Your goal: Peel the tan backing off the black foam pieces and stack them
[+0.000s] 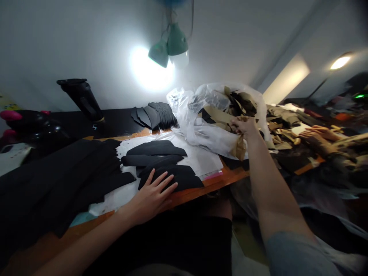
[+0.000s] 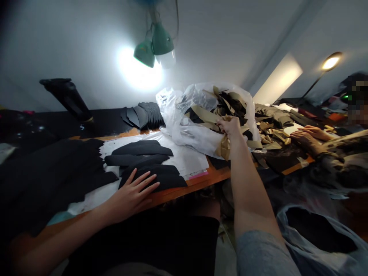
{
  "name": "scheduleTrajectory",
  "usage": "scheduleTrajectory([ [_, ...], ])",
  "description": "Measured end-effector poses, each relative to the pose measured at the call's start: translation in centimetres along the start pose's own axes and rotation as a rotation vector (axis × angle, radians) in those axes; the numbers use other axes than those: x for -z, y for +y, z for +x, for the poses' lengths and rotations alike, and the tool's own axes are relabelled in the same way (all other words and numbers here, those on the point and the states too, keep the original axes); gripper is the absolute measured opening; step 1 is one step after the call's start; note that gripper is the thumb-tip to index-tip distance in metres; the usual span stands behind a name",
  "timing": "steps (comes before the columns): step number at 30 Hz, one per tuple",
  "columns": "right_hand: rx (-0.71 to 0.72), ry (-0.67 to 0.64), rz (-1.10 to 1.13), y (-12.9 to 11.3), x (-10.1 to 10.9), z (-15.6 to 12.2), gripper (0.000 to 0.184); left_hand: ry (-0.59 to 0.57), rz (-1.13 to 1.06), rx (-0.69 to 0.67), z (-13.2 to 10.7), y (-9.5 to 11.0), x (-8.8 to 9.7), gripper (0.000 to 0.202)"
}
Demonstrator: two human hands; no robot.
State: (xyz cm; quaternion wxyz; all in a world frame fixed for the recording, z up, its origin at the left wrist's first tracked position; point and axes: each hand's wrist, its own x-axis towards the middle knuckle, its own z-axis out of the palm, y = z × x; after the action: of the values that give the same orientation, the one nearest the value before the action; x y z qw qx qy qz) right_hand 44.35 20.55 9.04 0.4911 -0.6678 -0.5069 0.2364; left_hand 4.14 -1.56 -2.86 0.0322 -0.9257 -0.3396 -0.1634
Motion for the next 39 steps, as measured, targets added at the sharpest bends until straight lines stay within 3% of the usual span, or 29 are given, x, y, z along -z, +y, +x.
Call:
scheduleTrajectory([
  [2,0.002,0.015,0.09,-1.0,0.8,-1.1,0.031,0.059,-0.012,-0.001,0.3,0.2,0.8,0.044],
  [5,0.011,-0.071,0.283,-3.1,1.7,-4.5,0.026,0.219,-0.052,-0.026,1.4,1.0,2.5,0.039],
  [9,0.035,-0.29,0.459,-5.8,0.7,-13.0,0.045,0.544,-0.024,-0.069,4.3,2.6,5.4,0.044],
  [11,-0.024,-0.401,0.54,-6.6,-0.3,-17.8,0.039,0.674,0.083,-0.076,5.9,3.2,6.6,0.042],
  [13,-0.112,-0.532,0.583,-6.8,-1.1,-21.8,0.028,0.733,0.131,-0.103,7.2,3.3,7.7,0.028],
  [16,-0.041,-0.713,0.516,-6.3,-1.2,-25.3,0.023,0.692,0.009,-0.129,7.8,2.9,9.1,0.012],
  [20,0.338,-0.635,0.171,-5.4,-0.4,-26.5,0.011,0.531,-0.119,-0.112,6.6,2.4,10.5,0.014],
  [22,0.395,-0.658,0.115,-5.3,-0.2,-26.8,0.006,0.463,-0.122,-0.082,5.8,2.4,11.0,0.023],
  [25,0.235,-0.873,0.295,-5.5,-0.3,-27.5,0.015,0.4,-0.174,-0.064,4.8,2.7,11.4,0.038],
  [30,-0.013,-1.128,0.648,-5.3,-1.5,-28.7,0.031,0.262,-0.619,-0.185,4.2,3.2,11.0,0.036],
  [35,-0.277,-1.133,0.817,-3.9,-3.7,-29.8,0.041,0.285,-0.829,-0.153,4.4,3.8,9.9,0.031],
  [39,-0.377,-1.087,0.972,-2.6,-5.3,-30.7,0.052,0.362,-0.869,-0.114,4.3,4.1,8.9,0.025],
])
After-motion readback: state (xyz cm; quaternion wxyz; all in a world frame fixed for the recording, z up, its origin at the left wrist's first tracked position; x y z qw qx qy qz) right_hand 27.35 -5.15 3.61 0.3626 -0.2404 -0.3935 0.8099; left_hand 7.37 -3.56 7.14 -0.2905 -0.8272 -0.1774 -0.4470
